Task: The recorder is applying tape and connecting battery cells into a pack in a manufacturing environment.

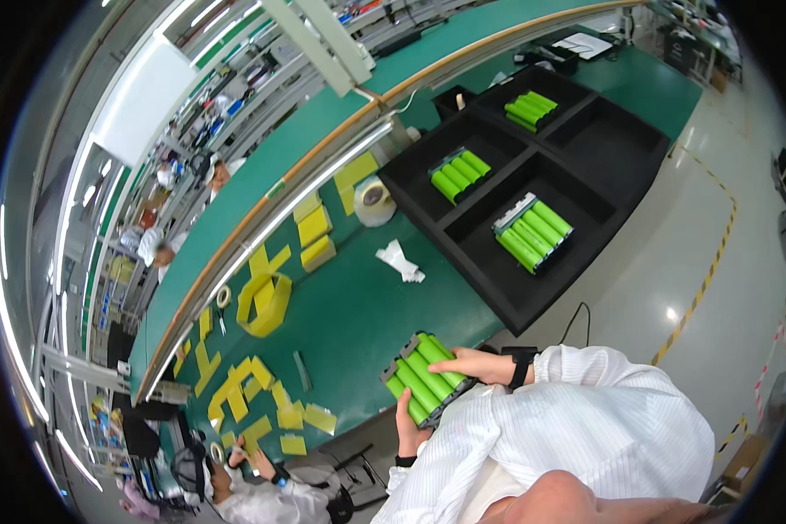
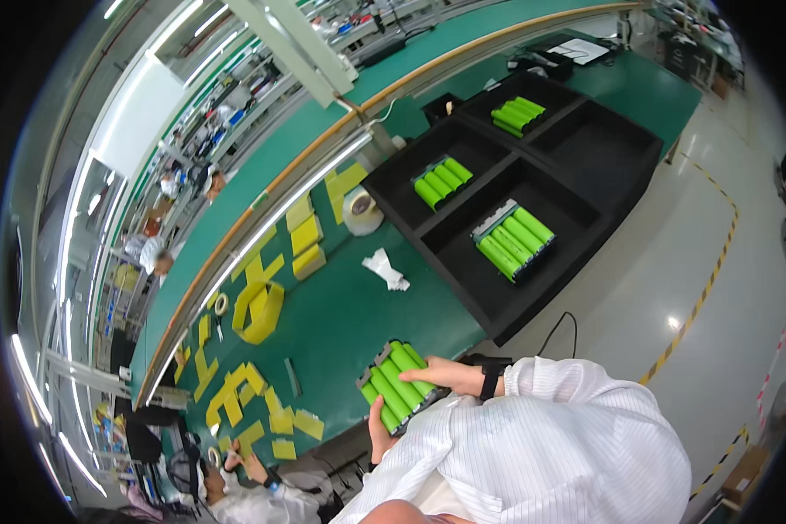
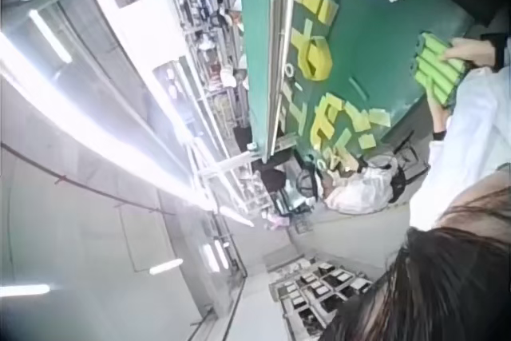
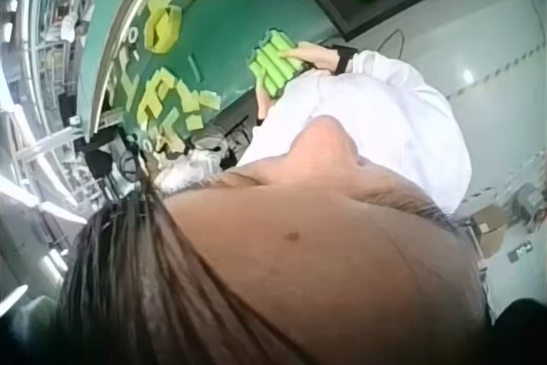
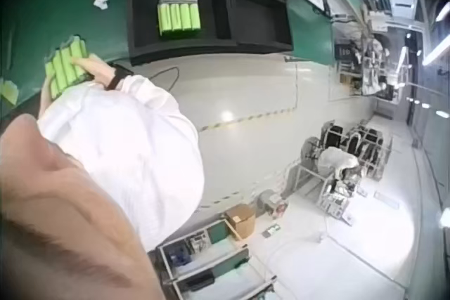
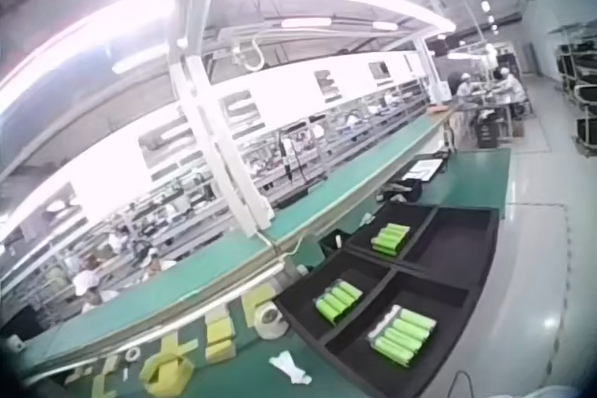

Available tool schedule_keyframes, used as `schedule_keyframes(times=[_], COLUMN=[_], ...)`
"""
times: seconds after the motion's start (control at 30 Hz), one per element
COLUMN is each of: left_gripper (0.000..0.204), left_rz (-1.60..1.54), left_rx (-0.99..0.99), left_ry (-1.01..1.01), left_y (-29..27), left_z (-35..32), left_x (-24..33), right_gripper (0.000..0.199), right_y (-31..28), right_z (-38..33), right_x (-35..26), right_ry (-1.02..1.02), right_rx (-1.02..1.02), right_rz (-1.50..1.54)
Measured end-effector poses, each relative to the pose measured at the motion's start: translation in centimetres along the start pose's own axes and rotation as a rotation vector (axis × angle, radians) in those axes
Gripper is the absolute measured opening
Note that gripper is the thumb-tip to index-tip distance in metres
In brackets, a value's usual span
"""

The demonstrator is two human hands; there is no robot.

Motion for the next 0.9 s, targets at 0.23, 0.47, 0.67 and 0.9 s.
schedule_keyframes(times=[0.23,0.47,0.67,0.9], left_gripper=[0.049,0.051,0.058,0.064], left_rz=[0.193,0.389,0.660,0.993], left_rx=[-0.019,-0.120,-0.171,-0.210], left_ry=[-0.063,0.003,0.230,0.350], left_y=[-1.4,-9.0,-12.0,-16.4], left_z=[4.1,15.9,21.3,24.8], left_x=[7.0,11.5,16.8,18.4], right_gripper=[0.078,0.073,0.084,0.089], right_y=[-0.8,-2.9,-2.0,-2.9], right_z=[8.7,18.9,24.4,29.2], right_x=[1.6,2.6,0.4,1.2], right_ry=[0.013,-0.121,-0.380,-0.493], right_rx=[0.052,0.201,0.216,0.252], right_rz=[-0.017,-0.005,-0.170,-0.601])
Point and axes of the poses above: each hand's wrist, its own z-axis towards the middle knuckle, its own y-axis out of the palm, x = y × z, the point moved 6 cm from there along z, towards the middle knuckle, and after that the axes turned 7 degrees about z, right-handed, at the moved point
